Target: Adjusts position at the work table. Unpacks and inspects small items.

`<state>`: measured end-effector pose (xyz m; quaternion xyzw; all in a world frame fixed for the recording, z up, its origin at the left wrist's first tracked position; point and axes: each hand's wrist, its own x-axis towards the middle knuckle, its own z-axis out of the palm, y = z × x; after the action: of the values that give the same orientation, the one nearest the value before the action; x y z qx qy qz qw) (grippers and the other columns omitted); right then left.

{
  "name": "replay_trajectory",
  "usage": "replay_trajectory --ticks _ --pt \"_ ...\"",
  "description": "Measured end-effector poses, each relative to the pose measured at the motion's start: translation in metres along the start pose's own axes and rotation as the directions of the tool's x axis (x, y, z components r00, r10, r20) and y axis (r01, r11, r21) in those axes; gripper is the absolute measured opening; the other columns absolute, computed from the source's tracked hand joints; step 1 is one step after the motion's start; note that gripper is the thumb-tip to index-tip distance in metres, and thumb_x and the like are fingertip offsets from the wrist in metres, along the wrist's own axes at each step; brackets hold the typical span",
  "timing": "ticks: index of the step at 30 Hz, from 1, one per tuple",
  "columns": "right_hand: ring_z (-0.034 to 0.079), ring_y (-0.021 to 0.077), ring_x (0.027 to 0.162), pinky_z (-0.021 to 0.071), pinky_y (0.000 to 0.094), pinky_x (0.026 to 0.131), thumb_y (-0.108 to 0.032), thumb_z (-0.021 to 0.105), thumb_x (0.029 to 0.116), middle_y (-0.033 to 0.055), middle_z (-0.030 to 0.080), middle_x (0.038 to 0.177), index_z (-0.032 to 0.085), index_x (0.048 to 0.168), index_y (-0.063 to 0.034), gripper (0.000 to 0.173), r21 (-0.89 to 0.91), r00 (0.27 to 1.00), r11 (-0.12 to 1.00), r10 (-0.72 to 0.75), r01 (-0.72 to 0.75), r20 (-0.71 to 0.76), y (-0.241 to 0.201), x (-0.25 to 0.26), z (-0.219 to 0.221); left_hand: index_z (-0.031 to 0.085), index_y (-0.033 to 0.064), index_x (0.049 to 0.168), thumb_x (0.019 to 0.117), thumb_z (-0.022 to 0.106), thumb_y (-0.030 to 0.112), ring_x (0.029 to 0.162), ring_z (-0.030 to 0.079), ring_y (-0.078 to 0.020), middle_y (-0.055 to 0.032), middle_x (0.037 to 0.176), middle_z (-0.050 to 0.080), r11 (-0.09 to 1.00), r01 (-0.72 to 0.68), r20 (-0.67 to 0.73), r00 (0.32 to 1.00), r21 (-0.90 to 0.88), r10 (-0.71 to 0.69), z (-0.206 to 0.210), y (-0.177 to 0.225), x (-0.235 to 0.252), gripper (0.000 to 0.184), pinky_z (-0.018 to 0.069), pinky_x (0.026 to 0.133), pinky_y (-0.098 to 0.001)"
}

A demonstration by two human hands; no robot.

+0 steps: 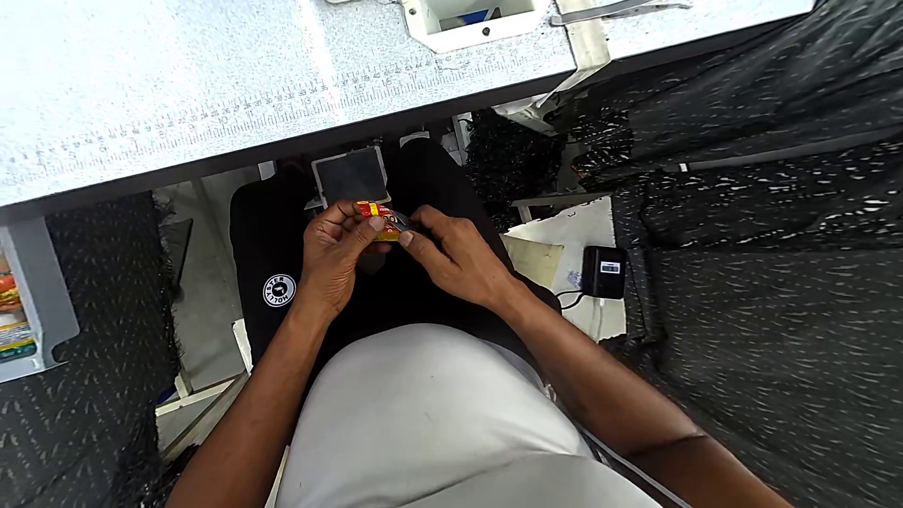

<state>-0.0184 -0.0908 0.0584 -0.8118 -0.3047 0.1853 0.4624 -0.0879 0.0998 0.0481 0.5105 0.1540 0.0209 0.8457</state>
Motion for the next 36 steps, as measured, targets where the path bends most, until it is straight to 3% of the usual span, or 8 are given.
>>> replay_trajectory --ticks 9,13,19,26,36 --pt "0.049 0.0077 0.053 0.0410 0.0270 0.049 -0.028 0.049 0.1068 -0.0034 0.050 0.063 0.063 0.096 -0.0095 0.026 0.039 1.000 0.999 0.001 -0.002 0.013 -0.001 0.003 -0.001 0.067 0.0033 0.107 0.0938 0.069 0.000 0.081 0.072 -0.0178 -0.0102 0.097 0.072 0.999 0.001 -0.002 1.000 0.038 -0.001 0.006 0.001 0.001 0.013 0.0642 0.072 -0.0337" --pt "0.047 0.0084 0.053 0.0386 0.0274 0.049 -0.024 0.047 0.1080 -0.0022 0.049 0.063 0.062 0.089 -0.0090 0.028 0.038 1.000 0.999 -0.009 0.010 -0.029 -0.002 0.002 0.002 0.068 0.0036 0.106 0.0933 0.069 -0.001 0.079 0.073 -0.0176 -0.0093 0.096 0.072 0.998 0.022 -0.018 1.000 0.066 -0.021 0.010 0.003 0.002 0.014 0.0645 0.070 -0.0340" --pt "0.051 0.0081 0.055 0.0430 0.0276 0.051 -0.027 0.047 0.1076 -0.0025 0.052 0.066 0.063 0.098 -0.0085 0.027 0.031 1.000 0.999 -0.012 0.013 -0.027 -0.002 -0.002 -0.001 0.068 0.0024 0.108 0.0930 0.068 -0.002 0.078 0.073 -0.0179 -0.0104 0.095 0.071 0.999 0.048 -0.015 0.999 0.023 -0.048 0.011 0.002 0.001 0.016 0.0647 0.069 -0.0338" --pt "0.049 0.0083 0.054 0.0416 0.0276 0.050 -0.029 0.047 0.1072 -0.0030 0.051 0.064 0.062 0.097 -0.0090 0.027 0.043 1.000 0.999 0.000 0.000 0.002 0.004 -0.008 -0.004 0.067 0.0009 0.109 0.0939 0.068 -0.001 0.078 0.074 -0.0191 -0.0138 0.099 0.072 0.997 0.080 -0.033 0.996 0.014 -0.080 0.014 0.004 0.002 0.015 0.0646 0.067 -0.0332" --pt "0.051 0.0091 0.055 0.0423 0.0278 0.051 -0.028 0.046 0.1084 -0.0018 0.052 0.065 0.062 0.095 -0.0087 0.028 0.047 1.000 0.999 -0.004 0.005 -0.021 0.002 -0.002 -0.002 0.067 0.0012 0.106 0.0931 0.066 -0.005 0.077 0.072 -0.0180 -0.0122 0.095 0.071 0.993 0.100 0.019 0.995 0.070 -0.101 0.019 0.004 -0.001 0.014 0.0641 0.069 -0.0324"
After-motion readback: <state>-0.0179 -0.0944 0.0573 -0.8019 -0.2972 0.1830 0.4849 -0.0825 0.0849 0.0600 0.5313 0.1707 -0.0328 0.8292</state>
